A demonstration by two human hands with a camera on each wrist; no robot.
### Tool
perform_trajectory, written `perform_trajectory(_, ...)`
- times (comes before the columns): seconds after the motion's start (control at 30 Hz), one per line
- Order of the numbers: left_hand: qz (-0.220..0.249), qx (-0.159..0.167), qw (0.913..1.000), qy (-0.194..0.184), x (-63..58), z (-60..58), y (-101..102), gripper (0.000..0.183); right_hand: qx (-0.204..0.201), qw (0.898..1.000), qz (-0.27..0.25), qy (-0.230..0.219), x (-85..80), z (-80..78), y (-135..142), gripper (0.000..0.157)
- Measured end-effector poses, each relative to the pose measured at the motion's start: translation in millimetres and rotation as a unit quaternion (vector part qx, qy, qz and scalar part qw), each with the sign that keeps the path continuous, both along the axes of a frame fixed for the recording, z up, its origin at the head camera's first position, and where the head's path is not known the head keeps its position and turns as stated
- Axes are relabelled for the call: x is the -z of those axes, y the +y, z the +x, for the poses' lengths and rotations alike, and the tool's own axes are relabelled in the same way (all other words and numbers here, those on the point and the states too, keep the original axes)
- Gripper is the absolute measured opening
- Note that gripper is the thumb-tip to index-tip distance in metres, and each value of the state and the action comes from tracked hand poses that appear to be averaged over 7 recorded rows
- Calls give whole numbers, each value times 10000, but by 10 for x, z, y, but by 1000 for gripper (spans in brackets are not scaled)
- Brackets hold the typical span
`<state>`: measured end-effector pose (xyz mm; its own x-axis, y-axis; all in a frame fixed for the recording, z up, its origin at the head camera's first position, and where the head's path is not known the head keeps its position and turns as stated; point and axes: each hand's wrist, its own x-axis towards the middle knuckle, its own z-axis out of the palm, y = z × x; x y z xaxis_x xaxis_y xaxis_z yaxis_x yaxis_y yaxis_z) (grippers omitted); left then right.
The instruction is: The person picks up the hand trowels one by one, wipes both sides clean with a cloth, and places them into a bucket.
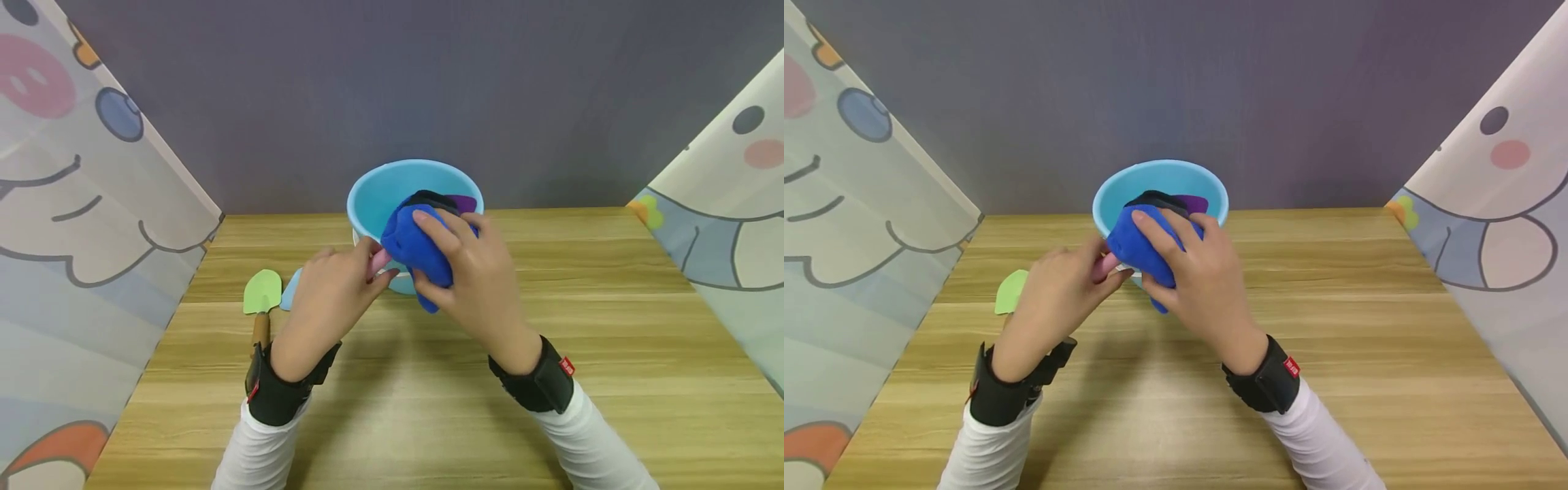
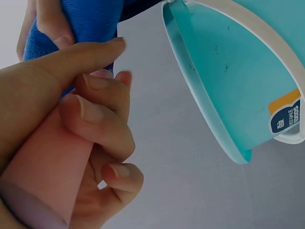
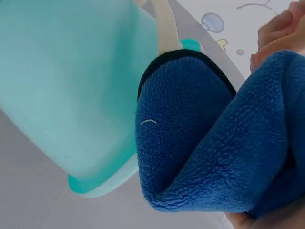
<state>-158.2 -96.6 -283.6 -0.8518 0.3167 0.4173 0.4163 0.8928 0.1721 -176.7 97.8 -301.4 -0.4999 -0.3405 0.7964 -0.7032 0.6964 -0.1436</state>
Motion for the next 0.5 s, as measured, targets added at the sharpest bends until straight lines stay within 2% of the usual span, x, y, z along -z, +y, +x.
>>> perform_trajectory(0.1,-170,89,9996,195,8,0,-4,29,200,9984,490,203,22,1,-34,60)
perform_trajectory(0.23,-204,209,9987,424,12,4,-2,31,224,9971,599,403,44,17,-74,59)
perform_trajectory(0.37,-162,257,9988,372,0,21,0,29,260,9965,496,620,58,42,-101,60)
perform_trajectory(0.5,-181,272,9990,312,-8,30,-5,29,452,9946,736,573,64,62,-123,60)
